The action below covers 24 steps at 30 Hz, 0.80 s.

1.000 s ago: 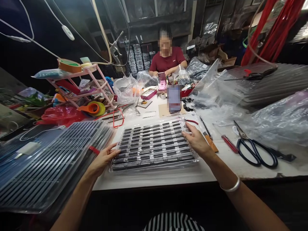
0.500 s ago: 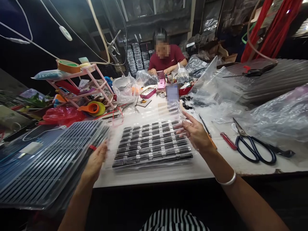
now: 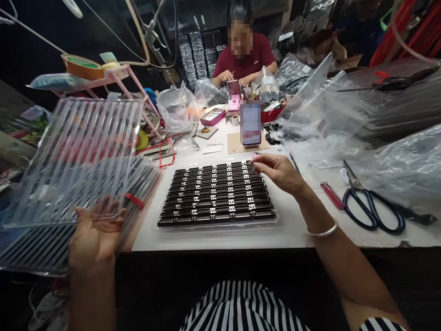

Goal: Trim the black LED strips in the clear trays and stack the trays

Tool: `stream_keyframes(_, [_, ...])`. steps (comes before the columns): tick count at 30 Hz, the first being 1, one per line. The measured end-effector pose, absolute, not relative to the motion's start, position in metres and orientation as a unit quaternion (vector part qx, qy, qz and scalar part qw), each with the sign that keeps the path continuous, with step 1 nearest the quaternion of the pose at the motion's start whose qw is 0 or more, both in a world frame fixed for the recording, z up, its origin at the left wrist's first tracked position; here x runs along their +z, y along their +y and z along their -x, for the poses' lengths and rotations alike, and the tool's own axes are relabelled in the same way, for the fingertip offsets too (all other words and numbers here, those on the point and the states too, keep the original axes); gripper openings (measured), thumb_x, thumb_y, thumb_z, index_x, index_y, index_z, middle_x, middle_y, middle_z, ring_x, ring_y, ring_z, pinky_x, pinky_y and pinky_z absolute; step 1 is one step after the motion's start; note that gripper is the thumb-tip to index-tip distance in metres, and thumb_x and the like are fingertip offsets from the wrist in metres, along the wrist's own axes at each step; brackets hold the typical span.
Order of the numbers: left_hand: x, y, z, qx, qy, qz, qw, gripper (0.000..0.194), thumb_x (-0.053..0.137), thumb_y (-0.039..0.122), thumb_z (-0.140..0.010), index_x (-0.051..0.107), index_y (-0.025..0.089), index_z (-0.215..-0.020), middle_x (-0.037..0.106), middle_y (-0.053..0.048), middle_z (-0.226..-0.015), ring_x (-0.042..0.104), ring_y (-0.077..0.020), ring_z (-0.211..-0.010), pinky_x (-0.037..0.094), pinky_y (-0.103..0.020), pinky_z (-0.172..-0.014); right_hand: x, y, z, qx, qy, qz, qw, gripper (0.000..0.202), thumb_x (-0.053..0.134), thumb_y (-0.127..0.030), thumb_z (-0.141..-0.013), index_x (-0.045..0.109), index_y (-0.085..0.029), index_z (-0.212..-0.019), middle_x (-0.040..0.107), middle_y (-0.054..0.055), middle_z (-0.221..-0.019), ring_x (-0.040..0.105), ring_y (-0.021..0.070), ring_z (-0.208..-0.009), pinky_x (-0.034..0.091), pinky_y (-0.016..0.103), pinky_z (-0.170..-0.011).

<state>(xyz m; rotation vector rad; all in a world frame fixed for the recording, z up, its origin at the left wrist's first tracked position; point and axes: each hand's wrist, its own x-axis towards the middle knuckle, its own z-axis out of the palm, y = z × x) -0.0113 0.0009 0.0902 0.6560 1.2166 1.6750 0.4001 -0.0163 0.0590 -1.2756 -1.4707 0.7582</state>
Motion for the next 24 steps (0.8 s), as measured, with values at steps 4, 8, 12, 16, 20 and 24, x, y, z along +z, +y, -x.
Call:
stream_keyframes(4, [0.083,0.005,0.017,0.692,0.491,-0.228,0.479,0.037,0.038,0.034,-0.096,0.066,0.012,-0.087,0.070,-0.011,-0.091,0.068,-0.0156,-0.073,0.056,-0.019,-0.056,0.046,-0.019,-0.398,0.248,-0.689,0.544,0.409,0.027,0.058,-0.045,-0.085,0.068,-0.021,-0.088,0.066,0.004,-0.085,0.058,0.0184,-0.077,0.047,0.032,-0.068])
stream_keyframes(8, [0.070,-0.002,0.019,0.668,0.484,-0.208,0.526,0.038,0.038,0.034,-0.096,0.066,0.008,-0.090,0.069,-0.018,-0.101,0.068,-0.0198,-0.092,0.058,-0.025,-0.073,0.044,-0.020,-0.403,0.216,-0.698,0.559,0.392,0.025,0.056,-0.044,-0.087,0.068,-0.022,-0.088,0.066,0.003,-0.085,0.058,0.0200,-0.080,0.045,0.032,-0.067])
stream_keyframes(12, [0.058,-0.026,0.005,0.533,0.536,-0.365,0.543,0.039,0.055,0.044,-0.087,0.069,0.009,-0.093,0.069,-0.015,-0.104,0.065,-0.0242,-0.099,0.053,-0.034,-0.087,0.044,-0.021,-0.405,0.186,-0.674,0.577,0.422,0.023,0.057,-0.043,-0.086,0.068,-0.022,-0.087,0.067,0.003,-0.085,0.059,0.0215,-0.082,0.045,0.034,-0.068])
stream_keyframes(16, [0.056,-0.038,-0.029,0.411,0.531,-0.683,0.287,0.014,0.064,0.029,-0.083,0.071,0.019,-0.088,0.068,-0.005,-0.091,0.063,-0.0192,-0.090,0.049,-0.033,-0.088,0.043,-0.020,-0.403,0.144,-0.647,0.594,0.456,0.020,0.059,-0.040,-0.085,0.068,-0.021,-0.086,0.067,0.004,-0.085,0.060,0.0199,-0.076,0.046,0.033,-0.068])
stream_keyframes(20, [0.055,-0.021,-0.065,0.338,0.386,-0.853,0.096,0.014,0.055,0.018,-0.088,0.068,0.020,-0.093,0.061,-0.005,-0.088,0.056,-0.0173,-0.085,0.048,-0.032,-0.077,0.041,-0.017,-0.406,0.122,-0.632,0.610,0.462,0.020,0.059,-0.038,-0.084,0.068,-0.020,-0.085,0.067,0.003,-0.079,0.060,0.0171,-0.068,0.047,0.031,-0.063])
stream_keyframes(24, [0.050,-0.002,-0.084,0.256,0.338,-0.905,-0.015,0.014,0.052,0.014,-0.088,0.066,0.016,-0.091,0.058,-0.007,-0.085,0.049,-0.0189,-0.080,0.045,-0.033,-0.072,0.042,-0.015,-0.411,0.125,-0.622,0.614,0.470,0.020,0.060,-0.036,-0.083,0.068,-0.018,-0.083,0.067,0.002,-0.074,0.060,0.0160,-0.065,0.046,0.029,-0.059])
